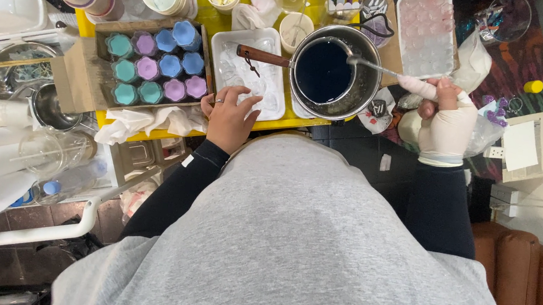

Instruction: Preparing candle molds by inserting wicks and positioning them with holders.

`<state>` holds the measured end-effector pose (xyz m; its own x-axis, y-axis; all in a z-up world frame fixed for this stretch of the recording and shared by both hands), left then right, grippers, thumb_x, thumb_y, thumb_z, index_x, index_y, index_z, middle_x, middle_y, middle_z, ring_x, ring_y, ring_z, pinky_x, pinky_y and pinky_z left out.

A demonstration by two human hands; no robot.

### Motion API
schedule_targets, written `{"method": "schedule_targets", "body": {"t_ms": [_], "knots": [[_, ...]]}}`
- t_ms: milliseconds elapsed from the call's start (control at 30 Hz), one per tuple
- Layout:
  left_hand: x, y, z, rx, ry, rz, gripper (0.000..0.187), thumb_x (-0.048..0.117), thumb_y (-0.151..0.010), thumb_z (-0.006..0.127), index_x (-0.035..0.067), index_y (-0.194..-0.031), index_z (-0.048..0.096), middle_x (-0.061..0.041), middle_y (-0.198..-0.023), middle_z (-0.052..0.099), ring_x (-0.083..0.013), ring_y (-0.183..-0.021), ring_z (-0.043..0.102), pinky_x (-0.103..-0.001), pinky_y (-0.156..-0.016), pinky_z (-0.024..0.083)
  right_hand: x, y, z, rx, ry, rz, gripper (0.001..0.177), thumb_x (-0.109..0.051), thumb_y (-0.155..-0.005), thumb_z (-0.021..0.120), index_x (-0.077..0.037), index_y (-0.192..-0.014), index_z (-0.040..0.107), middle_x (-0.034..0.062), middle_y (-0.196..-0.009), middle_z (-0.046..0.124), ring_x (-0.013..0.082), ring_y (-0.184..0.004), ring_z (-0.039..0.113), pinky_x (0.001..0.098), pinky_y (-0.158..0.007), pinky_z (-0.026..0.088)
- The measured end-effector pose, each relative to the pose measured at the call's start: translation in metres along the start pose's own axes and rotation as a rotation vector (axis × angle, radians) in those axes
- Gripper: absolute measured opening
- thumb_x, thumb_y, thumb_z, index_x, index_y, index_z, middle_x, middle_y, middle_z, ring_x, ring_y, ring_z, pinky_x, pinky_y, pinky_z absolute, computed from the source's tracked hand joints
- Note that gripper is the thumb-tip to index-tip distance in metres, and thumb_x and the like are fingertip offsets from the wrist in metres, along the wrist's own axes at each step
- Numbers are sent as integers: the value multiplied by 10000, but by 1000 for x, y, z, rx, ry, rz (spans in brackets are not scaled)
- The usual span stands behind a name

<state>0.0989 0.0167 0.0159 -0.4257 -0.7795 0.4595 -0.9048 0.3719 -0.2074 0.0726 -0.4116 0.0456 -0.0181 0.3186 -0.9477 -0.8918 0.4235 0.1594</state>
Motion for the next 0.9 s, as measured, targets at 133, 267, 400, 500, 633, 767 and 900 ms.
{"method": "schedule_targets", "body": {"t_ms": [133, 267, 400, 500, 633, 767, 900], "knots": [[8, -1, -17, 27, 8, -26, 292, 196, -890, 787, 253, -1169, 725, 12, -1275, 603, -238, -1256, 526, -538, -1031, 268, -7, -4, 12, -8, 3, 151, 228, -177, -1079, 643, 50, -1066, 634, 153, -934, 722, 79, -587, 485, 236, -558, 392], [2, 2, -23, 56, 32, -75, 270, 194, -891, 786, 256, -1148, 731, 8, -1257, 615, -240, -1229, 537, -530, -996, 273, -37, -24, 47, -147, 45, 94, 236, -192, -1163, 625, 44, -1164, 615, 132, -1003, 733, 94, -629, 527, 238, -605, 422], [-4, 9, -29, 106, 12, -97, 260, 188, -889, 782, 253, -1137, 740, 7, -1238, 627, -243, -1223, 546, -537, -1005, 275, -100, -40, 130, -289, 358, -147, 218, -225, -1224, 604, -10, -1185, 618, 150, -1091, 818, 67, -619, 538, 196, -592, 395], [-12, 17, -28, 105, 3, -122, 244, 195, -908, 776, 243, -1143, 735, -13, -1245, 622, -253, -1235, 540, -539, -1004, 284, -112, -58, 189, -496, 591, -321, 211, -174, -1224, 615, 21, -1152, 657, 151, -1029, 769, 92, -741, 665, 203, -630, 450], [-17, 29, -33, 146, 30, -137, 234, 193, -930, 761, 234, -1158, 726, -20, -1252, 617, -276, -1238, 527, -527, -1020, 305, -69, -104, 216, -668, 583, -245, 201, -212, -1186, 636, -30, -1102, 645, 74, -972, 710, 102, -978, 788, 201, -680, 470], [-13, 36, -42, 164, 31, -173, 206, 180, -933, 754, 234, -1130, 734, 1, -1229, 622, -241, -1230, 556, -523, -1028, 296, -19, -134, 223, -835, 997, -499, 126, -137, -1161, 678, -15, -1168, 710, 86, -1036, 737, 143, -943, 704, 266, -818, 546], [-9, 37, -48, 174, 16, -192, 199, 169, -926, 755, 238, -1113, 742, 17, -1217, 623, -229, -1214, 558, -516, -1041, 269, -4, -130, 247, -911, 1204, -402, 166, -175, -1095, 756, -53, -1195, 705, 91, -1049, 706, 201, -962, 661, 318, -847, 524]]}}
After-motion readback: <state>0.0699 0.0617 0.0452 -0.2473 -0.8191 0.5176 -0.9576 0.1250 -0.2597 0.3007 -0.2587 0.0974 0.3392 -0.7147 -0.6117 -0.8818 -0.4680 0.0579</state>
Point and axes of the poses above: each hand's wrist, its own y-axis away from the middle knuckle, its own z-axis out of the palm, x = y × z, the point moved 10 cm from there along -y, towards the middle knuckle
